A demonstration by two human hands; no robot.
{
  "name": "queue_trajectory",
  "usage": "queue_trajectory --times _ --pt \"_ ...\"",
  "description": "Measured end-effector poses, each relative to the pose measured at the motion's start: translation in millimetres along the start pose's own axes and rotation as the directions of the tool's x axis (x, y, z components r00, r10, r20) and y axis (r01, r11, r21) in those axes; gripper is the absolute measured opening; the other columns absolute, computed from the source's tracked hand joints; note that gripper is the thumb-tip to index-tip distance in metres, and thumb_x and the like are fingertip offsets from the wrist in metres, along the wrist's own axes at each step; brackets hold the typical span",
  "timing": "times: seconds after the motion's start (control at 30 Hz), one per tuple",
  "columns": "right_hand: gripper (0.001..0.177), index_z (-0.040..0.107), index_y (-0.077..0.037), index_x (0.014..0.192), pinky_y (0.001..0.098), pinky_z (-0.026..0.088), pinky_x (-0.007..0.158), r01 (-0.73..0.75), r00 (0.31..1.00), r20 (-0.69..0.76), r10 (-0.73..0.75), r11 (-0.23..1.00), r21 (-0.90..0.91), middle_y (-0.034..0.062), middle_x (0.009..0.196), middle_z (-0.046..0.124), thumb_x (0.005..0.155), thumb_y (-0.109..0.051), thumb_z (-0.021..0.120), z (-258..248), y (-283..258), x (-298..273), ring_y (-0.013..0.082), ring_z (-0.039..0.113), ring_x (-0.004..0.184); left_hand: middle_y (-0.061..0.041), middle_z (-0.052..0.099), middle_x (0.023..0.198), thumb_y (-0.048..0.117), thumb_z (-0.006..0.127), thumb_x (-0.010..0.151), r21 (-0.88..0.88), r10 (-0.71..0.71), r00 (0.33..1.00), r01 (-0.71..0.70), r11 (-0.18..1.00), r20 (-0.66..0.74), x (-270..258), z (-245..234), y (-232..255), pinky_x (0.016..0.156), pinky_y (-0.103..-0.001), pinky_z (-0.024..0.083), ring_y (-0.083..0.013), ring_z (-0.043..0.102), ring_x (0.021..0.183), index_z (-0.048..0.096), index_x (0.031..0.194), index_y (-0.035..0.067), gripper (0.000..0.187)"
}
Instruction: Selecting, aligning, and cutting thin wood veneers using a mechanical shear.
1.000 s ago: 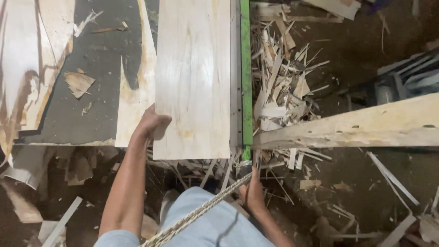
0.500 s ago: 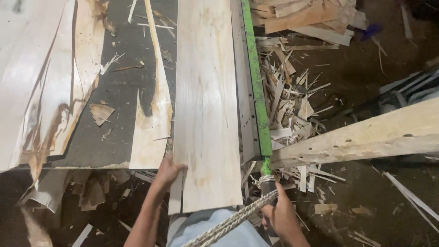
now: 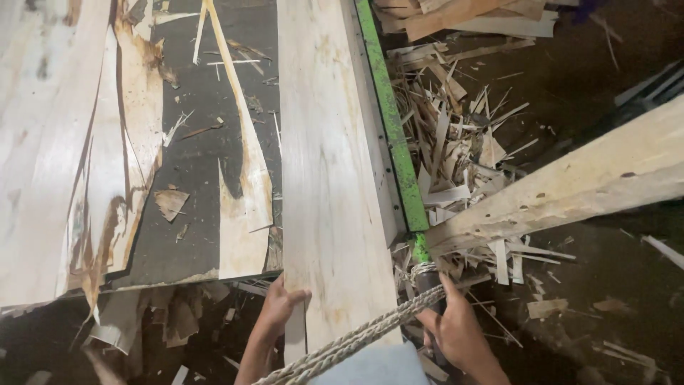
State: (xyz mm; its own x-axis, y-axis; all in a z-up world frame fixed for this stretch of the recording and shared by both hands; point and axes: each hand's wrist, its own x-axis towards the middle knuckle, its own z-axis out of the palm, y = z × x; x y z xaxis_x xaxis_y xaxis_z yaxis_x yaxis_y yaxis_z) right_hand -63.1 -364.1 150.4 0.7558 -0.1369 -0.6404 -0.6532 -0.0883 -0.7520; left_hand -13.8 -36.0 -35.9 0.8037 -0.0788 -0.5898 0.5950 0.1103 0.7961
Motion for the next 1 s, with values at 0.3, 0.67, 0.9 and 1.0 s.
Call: queue_trajectory --times 0.3,0.67,0.9,1.0 --pt "0.068 0.043 -0.015 0.148 0.0372 0.046 0.043 -0.069 0.994 -0.085 0.063 0.995 -0.078 0.0098 0.059 0.061 0.087 -0.010 0.073 8.3 -17.8 -12.1 0.0181 0.054 0.044 -0.018 0.075 0.114 -0.006 0.067 0.075 -0.037 -0.076 0.989 0.072 0.997 -0.127 4.8 27.6 -11.3 0.088 -0.035 0.056 -0.0248 0.072 0.097 0.059 0.130 -0.002 0.056" --pt "0.069 0.044 -0.011 0.148 0.0378 0.045 0.038 0.067 0.997 -0.046 -0.068 0.998 -0.015 0.0090 0.056 0.060 0.084 -0.004 0.068 8.2 14.5 5.6 0.0176 0.052 0.040 -0.020 0.074 0.109 -0.007 0.067 0.076 -0.045 -0.077 0.991 0.073 0.996 -0.107 1.2 30.0 11.3 0.080 -0.039 0.061 -0.0265 0.074 0.090 0.056 0.131 -0.003 0.056" --pt "0.071 0.039 -0.013 0.153 0.0384 0.046 0.043 -0.067 0.996 -0.061 0.067 0.998 0.003 0.0095 0.062 0.065 0.088 -0.005 0.067 9.3 -2.2 2.8 0.0193 0.054 0.044 -0.023 0.074 0.108 -0.006 0.070 0.076 0.016 -0.029 0.991 0.031 0.999 -0.133 31.4 11.0 -5.2 0.076 -0.040 0.059 -0.0307 0.073 0.088 0.056 0.130 -0.007 0.056" --pt "0.082 0.028 -0.012 0.155 0.0374 0.047 0.050 -0.019 1.000 -0.019 0.017 0.992 -0.124 0.0080 0.071 0.069 0.087 -0.010 0.073 5.5 -1.9 4.5 0.0187 0.058 0.050 -0.022 0.072 0.108 -0.005 0.069 0.075 0.002 -0.069 0.986 0.071 0.998 -0.149 22.3 21.0 8.5 0.077 -0.044 0.058 -0.0320 0.071 0.089 0.055 0.131 -0.006 0.058"
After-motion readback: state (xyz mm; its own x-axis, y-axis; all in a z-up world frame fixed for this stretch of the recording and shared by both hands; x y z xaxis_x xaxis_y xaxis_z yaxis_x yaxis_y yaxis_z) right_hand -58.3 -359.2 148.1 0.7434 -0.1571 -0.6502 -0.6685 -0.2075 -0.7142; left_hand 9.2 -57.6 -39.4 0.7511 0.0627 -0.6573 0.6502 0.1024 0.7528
